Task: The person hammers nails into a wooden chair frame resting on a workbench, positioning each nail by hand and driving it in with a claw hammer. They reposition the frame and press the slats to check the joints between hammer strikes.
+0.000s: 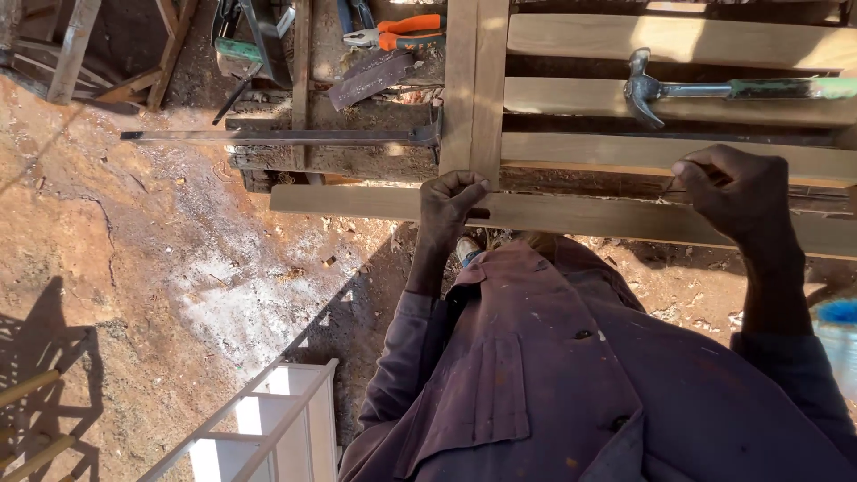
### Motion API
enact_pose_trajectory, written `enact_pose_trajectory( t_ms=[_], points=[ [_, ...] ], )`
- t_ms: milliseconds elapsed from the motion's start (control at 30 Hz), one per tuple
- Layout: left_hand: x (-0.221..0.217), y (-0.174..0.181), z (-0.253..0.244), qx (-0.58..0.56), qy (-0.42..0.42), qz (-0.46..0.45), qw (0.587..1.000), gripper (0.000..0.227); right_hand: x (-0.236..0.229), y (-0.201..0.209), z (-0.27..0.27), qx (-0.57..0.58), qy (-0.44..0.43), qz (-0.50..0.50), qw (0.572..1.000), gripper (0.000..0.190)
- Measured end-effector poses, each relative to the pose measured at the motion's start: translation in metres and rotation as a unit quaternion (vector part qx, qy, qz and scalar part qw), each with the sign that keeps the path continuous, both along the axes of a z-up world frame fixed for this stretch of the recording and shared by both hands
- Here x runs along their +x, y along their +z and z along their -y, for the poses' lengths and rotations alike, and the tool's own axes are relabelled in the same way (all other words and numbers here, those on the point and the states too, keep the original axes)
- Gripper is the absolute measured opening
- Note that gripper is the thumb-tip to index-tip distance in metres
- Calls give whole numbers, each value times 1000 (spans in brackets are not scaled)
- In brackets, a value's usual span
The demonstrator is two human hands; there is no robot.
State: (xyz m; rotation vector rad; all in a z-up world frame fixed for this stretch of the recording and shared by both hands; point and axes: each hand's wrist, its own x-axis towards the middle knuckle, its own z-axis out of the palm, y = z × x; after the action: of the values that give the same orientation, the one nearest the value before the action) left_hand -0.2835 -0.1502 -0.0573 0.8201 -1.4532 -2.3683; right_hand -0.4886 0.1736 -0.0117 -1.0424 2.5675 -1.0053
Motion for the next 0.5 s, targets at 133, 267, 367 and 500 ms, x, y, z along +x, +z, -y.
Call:
enact_pose_trajectory(
  t_ms=[133, 267, 367, 500],
  points=[
    [-37, -18, 13, -227, -2, 93, 969, 6, -66, -40, -26, 8, -20, -54, 998, 18],
    [-65, -26, 21, -314, 11, 156, 937, 10, -133, -91, -41, 142, -8, -260, 955, 51],
    [-83, -33, 13, -376, 22, 181, 909, 13, -171, -105, -52, 230, 13, -247, 941, 65],
    [-82, -34, 12, -388, 42, 248, 887, 13, -180, -120, -57, 188, 37, -129, 973, 45]
  ],
)
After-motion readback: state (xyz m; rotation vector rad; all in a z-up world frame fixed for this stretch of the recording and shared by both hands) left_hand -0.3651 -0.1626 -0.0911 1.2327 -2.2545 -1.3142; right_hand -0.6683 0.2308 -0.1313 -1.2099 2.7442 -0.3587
